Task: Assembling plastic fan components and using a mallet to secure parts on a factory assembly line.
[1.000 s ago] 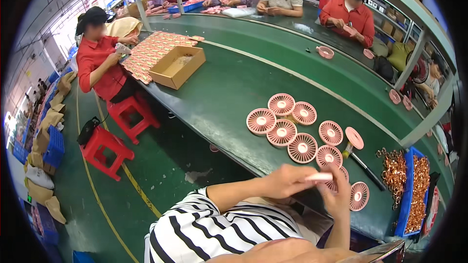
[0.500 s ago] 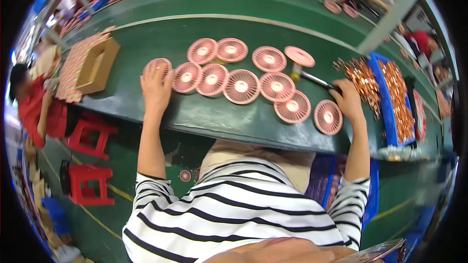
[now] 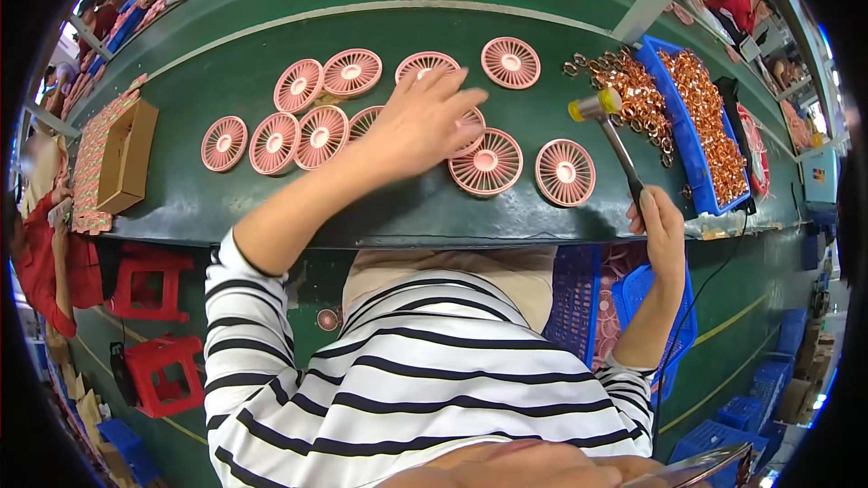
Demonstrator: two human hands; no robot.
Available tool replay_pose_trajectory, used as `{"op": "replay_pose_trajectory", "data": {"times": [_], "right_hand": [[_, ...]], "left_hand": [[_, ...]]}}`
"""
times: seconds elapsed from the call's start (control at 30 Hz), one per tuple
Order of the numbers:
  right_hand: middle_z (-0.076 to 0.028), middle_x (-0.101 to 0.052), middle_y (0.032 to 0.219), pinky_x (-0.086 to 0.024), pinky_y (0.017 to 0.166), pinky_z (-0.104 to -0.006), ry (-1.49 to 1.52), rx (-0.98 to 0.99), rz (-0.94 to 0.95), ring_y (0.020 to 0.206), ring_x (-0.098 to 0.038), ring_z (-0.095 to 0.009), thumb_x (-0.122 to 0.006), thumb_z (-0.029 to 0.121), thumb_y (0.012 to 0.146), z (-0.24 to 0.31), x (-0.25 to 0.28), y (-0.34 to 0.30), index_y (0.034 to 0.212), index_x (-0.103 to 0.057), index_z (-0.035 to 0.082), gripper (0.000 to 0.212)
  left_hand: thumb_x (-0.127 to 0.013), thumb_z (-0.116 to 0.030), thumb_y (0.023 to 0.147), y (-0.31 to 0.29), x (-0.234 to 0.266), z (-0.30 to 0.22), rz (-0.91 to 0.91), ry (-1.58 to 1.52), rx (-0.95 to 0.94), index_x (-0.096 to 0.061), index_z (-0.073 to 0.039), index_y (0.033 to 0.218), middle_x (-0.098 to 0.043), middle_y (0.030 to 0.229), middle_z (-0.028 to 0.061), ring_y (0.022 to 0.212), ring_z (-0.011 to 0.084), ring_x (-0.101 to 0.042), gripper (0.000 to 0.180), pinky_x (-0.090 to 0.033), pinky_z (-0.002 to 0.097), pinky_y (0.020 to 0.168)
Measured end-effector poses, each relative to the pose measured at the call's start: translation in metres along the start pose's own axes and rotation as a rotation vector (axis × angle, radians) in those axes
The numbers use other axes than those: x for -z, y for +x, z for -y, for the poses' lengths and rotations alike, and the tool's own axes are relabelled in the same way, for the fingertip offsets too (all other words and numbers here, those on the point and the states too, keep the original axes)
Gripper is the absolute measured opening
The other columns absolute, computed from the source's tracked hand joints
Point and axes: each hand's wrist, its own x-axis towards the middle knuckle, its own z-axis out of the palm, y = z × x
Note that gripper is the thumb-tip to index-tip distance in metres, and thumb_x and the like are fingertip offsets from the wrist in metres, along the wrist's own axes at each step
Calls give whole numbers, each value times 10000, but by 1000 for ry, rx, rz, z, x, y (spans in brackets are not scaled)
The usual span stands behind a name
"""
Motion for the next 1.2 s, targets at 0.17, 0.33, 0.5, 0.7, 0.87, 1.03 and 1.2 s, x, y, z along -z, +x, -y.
{"op": "replay_pose_trajectory", "data": {"times": [0.17,0.33,0.5,0.7,0.87,1.03,1.2], "right_hand": [[15,-582,733,-385,530,-194,157,-82,-77,595,-489,-40,-475,216,1011,-19,-1,-42,962,-610,14,248],[9,-579,756,-404,568,-188,285,-200,-137,625,-502,-43,-515,205,997,-31,-2,-60,1002,-601,17,208],[-24,-607,800,-468,615,-217,290,-248,-107,678,-572,-84,-558,175,971,-28,-7,-70,1039,-593,-2,193],[-34,-613,754,-463,565,-225,160,-269,-82,620,-566,-83,-553,182,970,-21,-14,-78,1021,-600,-6,199],[-13,-586,705,-418,520,-219,-10,-145,-160,579,-520,-65,-554,169,966,0,-12,-78,1024,-600,-5,189],[-44,-612,795,-432,562,-221,76,-11,-301,622,-525,-77,-534,91,958,21,-8,-91,1190,-572,1,252],[-240,-651,1071,-511,799,-373,-394,-141,-90,942,-658,-376,-573,91,924,2,-21,-76,1264,-557,39,344]], "left_hand": [[-448,-513,933,68,-36,43,231,130,14,-359,-410,1437,-208,1578,25,1425,384,-217,521,-161,683,1095],[-467,-529,924,92,-57,109,298,364,-100,-445,-390,1393,-248,1568,-31,1411,344,-265,490,-170,680,1075],[-501,-434,936,80,-44,101,95,588,0,-487,-295,1363,-346,1502,61,1398,330,-280,449,-220,624,1087],[-640,-465,838,41,-56,-42,45,-167,-214,-517,-28,1303,-394,1411,284,1339,419,-352,650,-269,512,1109],[-787,-353,733,52,-92,-85,121,-351,-202,-308,-4,1423,-417,1397,253,1318,390,-393,910,-304,482,1104],[-843,-313,648,61,-86,-90,185,-416,-93,-263,-57,1449,-503,1292,222,1197,376,-485,1022,-394,434,1033],[-876,-334,584,64,-94,-89,215,-498,19,-198,-77,1487,-506,1280,181,1203,353,-494,1159,-409,417,1024]]}}
